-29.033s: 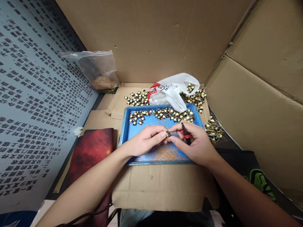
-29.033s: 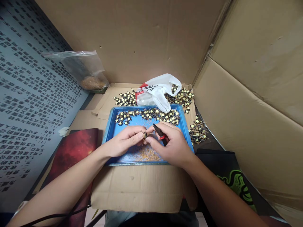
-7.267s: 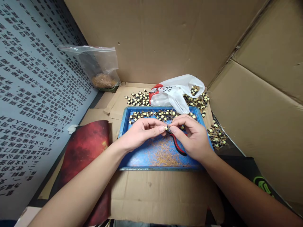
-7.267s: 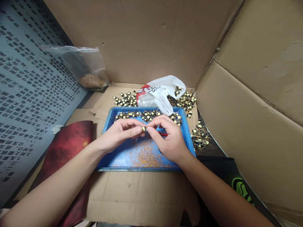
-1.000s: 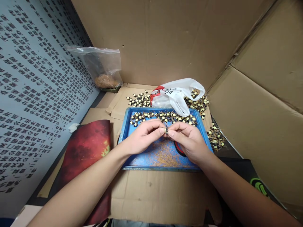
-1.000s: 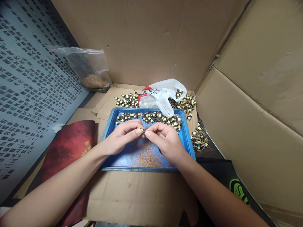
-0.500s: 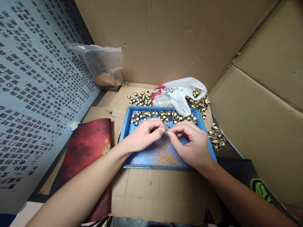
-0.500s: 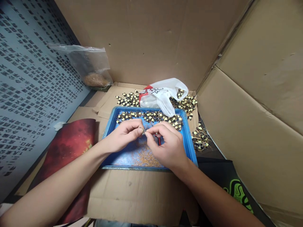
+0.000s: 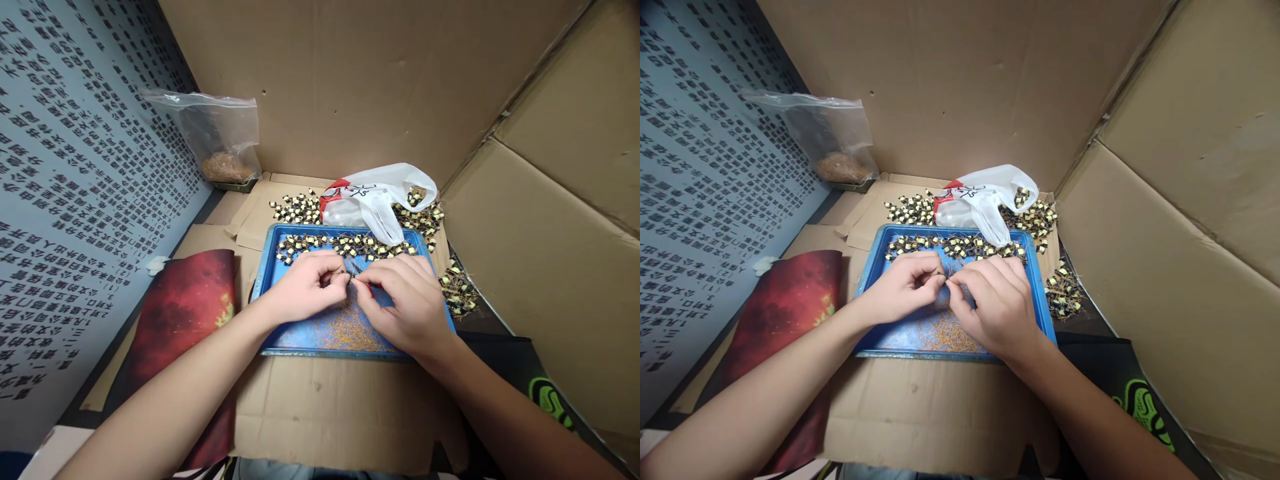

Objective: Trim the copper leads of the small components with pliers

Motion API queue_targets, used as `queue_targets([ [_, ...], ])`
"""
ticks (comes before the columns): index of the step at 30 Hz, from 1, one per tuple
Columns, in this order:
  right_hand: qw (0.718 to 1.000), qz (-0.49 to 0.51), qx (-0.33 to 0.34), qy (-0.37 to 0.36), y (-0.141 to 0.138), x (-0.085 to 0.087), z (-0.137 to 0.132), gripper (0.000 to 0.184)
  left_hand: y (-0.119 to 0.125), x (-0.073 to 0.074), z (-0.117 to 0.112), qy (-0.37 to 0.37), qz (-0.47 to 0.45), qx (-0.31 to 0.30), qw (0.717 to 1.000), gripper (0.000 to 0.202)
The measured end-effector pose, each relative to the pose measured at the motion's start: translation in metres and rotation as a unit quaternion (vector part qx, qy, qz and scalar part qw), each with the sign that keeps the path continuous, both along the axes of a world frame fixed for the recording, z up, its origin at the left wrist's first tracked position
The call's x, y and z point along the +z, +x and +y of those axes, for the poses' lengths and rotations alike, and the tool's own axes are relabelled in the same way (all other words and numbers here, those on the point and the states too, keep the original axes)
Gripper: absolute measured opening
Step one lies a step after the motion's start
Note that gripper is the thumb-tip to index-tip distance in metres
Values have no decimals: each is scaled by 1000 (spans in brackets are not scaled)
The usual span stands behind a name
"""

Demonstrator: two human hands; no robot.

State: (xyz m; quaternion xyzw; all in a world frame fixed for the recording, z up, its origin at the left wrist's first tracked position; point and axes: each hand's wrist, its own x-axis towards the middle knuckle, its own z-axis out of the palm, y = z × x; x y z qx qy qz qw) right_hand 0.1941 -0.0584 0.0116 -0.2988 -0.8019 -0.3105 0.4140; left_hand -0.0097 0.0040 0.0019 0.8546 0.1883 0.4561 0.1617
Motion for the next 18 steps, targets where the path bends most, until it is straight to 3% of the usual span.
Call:
queue_targets([
  [8, 1000, 9, 28, -8, -4, -4, 1, 13, 1, -2, -2, 28, -41, 27, 998, 28],
  [18, 987, 96, 61, -114, -4, -3, 2, 11, 0, 2, -4, -79, -56, 20, 995, 36],
])
